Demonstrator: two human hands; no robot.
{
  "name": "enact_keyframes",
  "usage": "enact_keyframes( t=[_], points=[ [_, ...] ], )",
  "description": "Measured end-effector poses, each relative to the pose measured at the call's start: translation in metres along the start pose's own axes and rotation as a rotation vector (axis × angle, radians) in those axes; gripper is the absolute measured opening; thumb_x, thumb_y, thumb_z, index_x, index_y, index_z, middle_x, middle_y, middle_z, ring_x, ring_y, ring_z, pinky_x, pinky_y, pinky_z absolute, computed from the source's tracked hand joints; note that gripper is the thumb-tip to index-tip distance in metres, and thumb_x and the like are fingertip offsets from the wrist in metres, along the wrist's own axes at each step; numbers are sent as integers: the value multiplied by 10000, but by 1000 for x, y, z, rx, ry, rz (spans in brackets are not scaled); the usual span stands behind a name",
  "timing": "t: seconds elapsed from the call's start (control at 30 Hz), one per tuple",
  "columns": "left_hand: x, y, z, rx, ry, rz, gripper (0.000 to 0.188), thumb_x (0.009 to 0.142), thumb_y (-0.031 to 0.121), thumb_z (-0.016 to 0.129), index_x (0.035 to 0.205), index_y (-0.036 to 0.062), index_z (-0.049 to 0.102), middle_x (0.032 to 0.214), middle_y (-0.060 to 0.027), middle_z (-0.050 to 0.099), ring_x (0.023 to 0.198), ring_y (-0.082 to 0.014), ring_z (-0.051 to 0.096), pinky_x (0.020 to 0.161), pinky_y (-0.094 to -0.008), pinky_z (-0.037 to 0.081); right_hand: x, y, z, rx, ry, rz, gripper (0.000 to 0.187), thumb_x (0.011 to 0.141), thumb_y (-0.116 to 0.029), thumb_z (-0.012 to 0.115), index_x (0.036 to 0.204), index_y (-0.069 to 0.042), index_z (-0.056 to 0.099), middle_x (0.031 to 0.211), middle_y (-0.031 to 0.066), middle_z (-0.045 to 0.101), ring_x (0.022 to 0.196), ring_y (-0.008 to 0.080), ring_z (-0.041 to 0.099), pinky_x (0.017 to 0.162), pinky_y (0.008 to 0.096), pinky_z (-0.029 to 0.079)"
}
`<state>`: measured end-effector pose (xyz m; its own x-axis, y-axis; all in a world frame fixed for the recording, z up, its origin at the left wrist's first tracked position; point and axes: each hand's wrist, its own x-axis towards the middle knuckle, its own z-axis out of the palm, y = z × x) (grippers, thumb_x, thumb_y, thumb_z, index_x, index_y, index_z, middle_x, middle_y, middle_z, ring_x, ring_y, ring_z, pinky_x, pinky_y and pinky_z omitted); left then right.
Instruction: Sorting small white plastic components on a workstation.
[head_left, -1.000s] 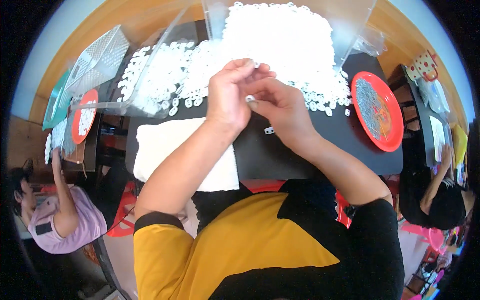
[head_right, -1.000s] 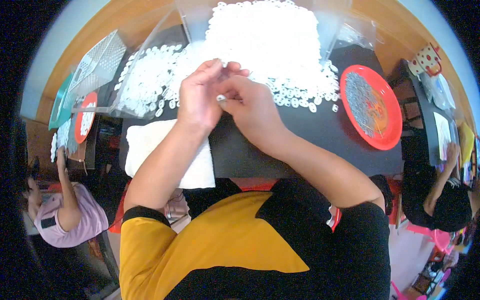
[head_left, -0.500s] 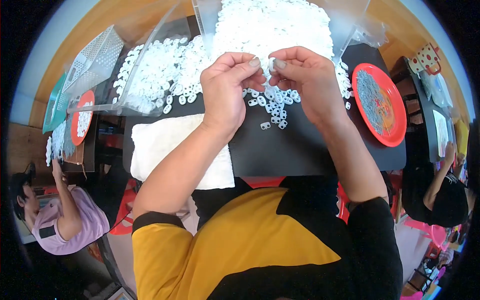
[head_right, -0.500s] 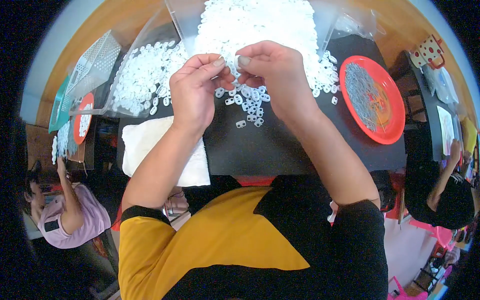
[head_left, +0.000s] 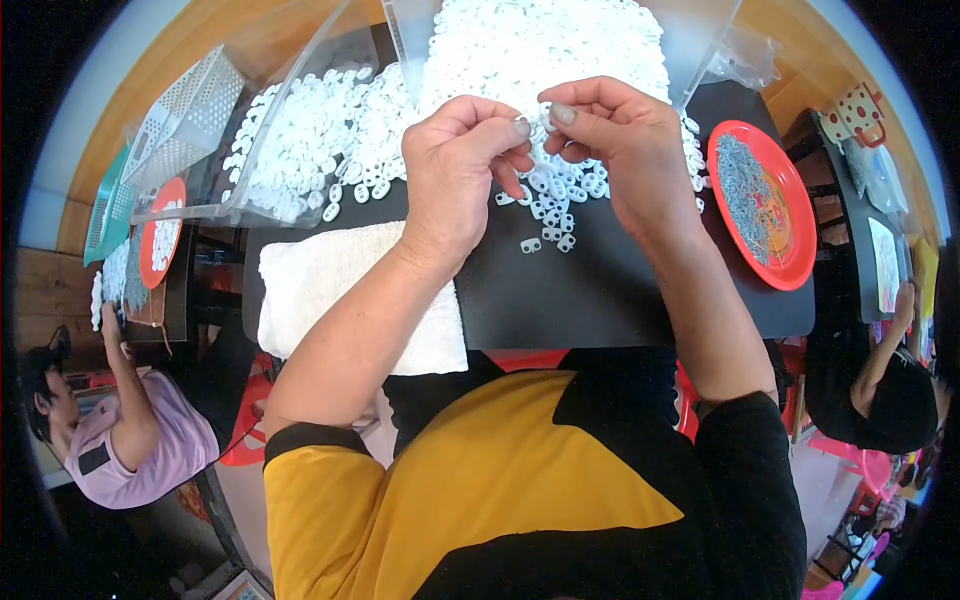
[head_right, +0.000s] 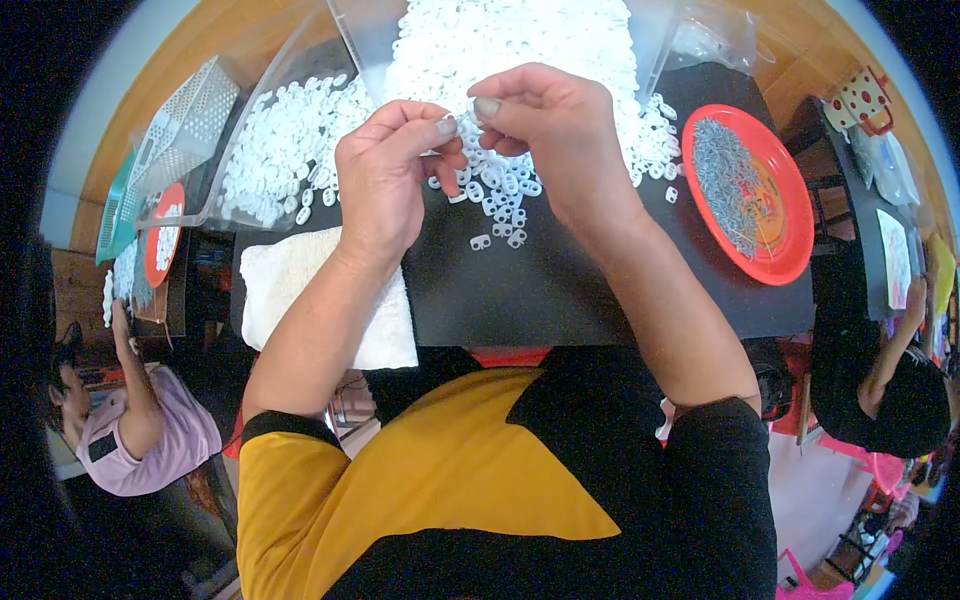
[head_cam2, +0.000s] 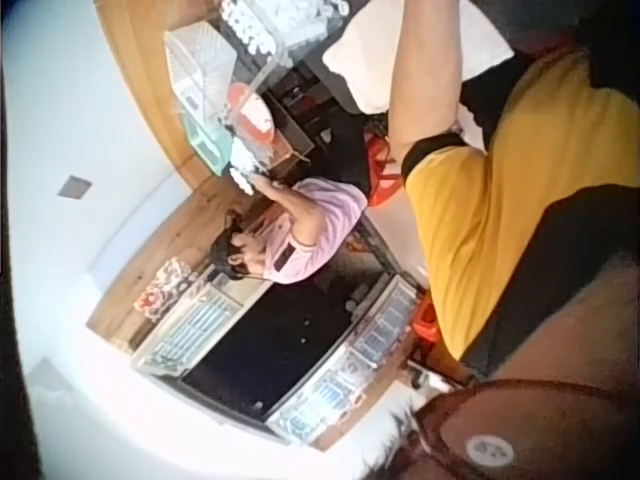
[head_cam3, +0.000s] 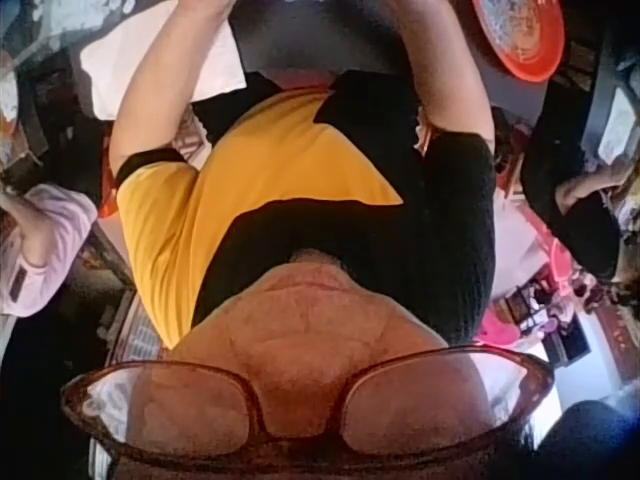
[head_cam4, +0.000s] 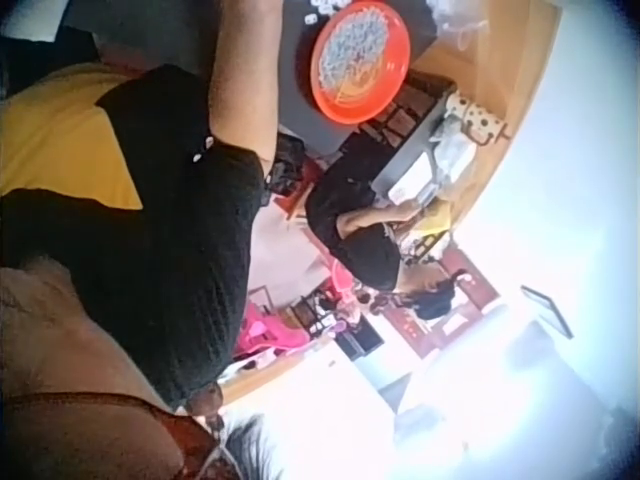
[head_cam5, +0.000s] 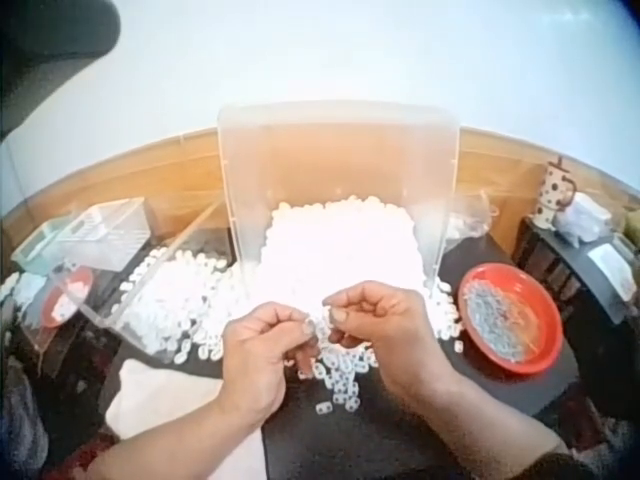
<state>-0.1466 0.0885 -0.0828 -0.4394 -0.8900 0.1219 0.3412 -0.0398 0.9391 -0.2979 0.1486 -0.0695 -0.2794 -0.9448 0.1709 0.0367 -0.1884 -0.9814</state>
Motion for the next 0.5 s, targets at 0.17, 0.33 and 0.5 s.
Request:
enact_keyframes(
  t=[0.17,0.33,0.5],
  points=[
    [-1,2,1,62,17,-5,97,800,52,621,810,-44,630,674,-81,619,542,-107,576,435,-223,455,-1,2,1,-64,-13,-80,177,886,-101,638,1022,2,690,819,31,671,737,83,611,676,206,461],
    [-1,4,-1,92,25,-3,80,791,49,624,790,-32,627,654,-76,609,522,-99,558,418,-219,438,-1,1,3,-94,-2,-125,177,882,-81,642,1026,9,691,804,23,660,736,75,599,678,206,458],
    [-1,4,0,108,29,-9,80,795,52,621,783,-27,626,637,-72,601,506,-97,547,414,-220,436,-1,1,1,-133,-13,-131,168,884,-71,640,1022,9,692,799,22,659,734,74,598,682,205,461]
  ],
)
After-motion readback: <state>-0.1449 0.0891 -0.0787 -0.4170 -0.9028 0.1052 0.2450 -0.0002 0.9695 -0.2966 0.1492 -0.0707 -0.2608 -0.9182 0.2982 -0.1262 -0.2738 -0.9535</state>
